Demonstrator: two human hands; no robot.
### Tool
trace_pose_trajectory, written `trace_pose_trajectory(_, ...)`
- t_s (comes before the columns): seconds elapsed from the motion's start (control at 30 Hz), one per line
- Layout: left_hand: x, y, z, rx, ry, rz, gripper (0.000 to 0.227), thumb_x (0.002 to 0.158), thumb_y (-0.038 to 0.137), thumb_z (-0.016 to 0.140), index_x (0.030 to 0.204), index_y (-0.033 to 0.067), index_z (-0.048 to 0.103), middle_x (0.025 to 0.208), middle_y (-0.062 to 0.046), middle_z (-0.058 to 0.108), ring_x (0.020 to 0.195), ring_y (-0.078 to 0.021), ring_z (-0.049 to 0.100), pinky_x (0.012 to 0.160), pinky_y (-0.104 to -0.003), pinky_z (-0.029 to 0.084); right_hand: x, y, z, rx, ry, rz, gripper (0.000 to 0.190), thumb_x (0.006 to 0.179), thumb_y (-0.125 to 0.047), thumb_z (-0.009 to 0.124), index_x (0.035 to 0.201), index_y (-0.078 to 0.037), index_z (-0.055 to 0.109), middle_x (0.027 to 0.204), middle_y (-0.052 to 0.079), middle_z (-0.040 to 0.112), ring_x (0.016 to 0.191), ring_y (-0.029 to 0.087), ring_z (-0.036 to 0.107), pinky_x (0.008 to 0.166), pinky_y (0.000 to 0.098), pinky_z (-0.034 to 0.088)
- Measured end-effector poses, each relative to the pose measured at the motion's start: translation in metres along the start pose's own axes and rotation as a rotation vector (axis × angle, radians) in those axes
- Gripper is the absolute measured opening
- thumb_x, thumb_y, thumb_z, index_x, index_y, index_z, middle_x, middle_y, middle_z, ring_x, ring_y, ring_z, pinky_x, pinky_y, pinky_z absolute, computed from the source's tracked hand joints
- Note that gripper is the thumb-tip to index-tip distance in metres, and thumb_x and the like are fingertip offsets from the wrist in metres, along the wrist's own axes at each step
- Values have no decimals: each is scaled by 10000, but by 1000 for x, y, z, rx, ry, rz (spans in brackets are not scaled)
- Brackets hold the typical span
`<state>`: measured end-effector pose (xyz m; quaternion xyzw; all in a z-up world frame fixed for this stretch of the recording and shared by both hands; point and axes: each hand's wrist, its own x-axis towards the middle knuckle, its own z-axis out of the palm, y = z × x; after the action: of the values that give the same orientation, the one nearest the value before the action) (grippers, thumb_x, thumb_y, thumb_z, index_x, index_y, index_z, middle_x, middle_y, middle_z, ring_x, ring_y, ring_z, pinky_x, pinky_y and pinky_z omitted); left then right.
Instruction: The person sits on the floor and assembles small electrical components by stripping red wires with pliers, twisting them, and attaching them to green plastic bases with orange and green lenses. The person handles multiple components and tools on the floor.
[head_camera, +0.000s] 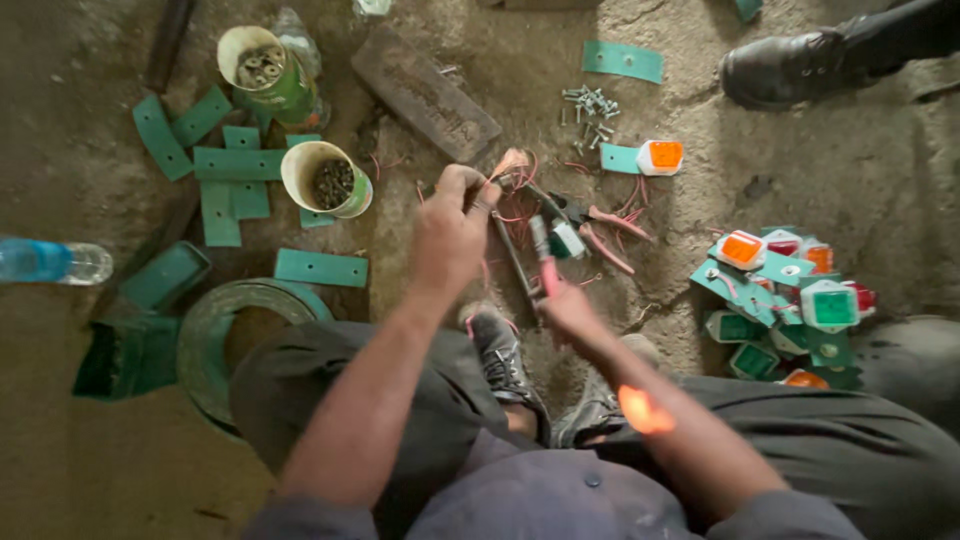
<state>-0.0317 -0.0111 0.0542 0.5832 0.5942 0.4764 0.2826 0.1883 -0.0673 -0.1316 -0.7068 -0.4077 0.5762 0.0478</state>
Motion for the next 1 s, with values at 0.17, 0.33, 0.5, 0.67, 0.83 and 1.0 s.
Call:
trace_pose_trajectory(0.17, 14, -7, -7, -434, -126, -337, 109, 993, 131, 675, 971, 27, 697, 731, -14, 682, 611, -78, 636, 498, -263, 510, -11, 11, 31, -655, 178, -189, 690, 832, -349, 701, 1435, -91, 487, 1205, 308, 578, 1106, 487, 600, 956, 555, 494)
trace_pose_trajectory(0.33, 16, -7, -11, -527, -216, -579, 158, 995, 150, 632, 954, 23, 717, 681, -35, 681, 496, -114, 624, 398, -272, 492, -53, -57, -8, -313, 562, -938, 580, 936, -201, 621, 1490, -72, 509, 1423, 233, 537, 1326, 408, 531, 1117, 500, 464)
trace_pose_trajectory(0.5, 21, 4, -12, -609, -498, -825, 161, 989, 214, 599, 941, 100, 700, 635, -49, 648, 434, -145, 604, 343, -296, 430, -121, -152, -68, -805, 770, -1568, 358, 892, -185, 723, 1246, -194, 670, 1402, 136, 551, 1314, 340, 525, 1082, 475, 442)
trace_pose_trajectory(0.67, 16, 16, -16, -721, -726, -755, 199, 998, 228, 611, 899, 76, 691, 677, -70, 693, 468, -163, 629, 364, -298, 445, -171, -205, -106, -974, 603, -1677, 443, 796, -107, 704, 1236, -152, 711, 1231, 60, 645, 1202, 240, 612, 1031, 408, 473)
trace_pose_trajectory(0.83, 7, 28, -8, -729, -740, -654, 176, 1008, 199, 627, 934, 75, 726, 773, -57, 708, 632, -162, 664, 560, -327, 554, -193, -213, -128, -1102, 518, -1713, 365, 760, -173, 722, 1117, -101, 717, 1050, 37, 637, 1068, 237, 616, 1009, 434, 482)
trace_pose_trajectory(1.0, -2, 47, 11, 229, -521, 222, 155, 786, 79, 652, 920, 64, 728, 808, -178, 724, 788, -334, 698, 706, -462, 536, -201, -202, -138, -1206, 536, -1636, 248, 843, -228, 752, 1033, -72, 714, 928, 45, 634, 972, 241, 625, 894, 397, 489)
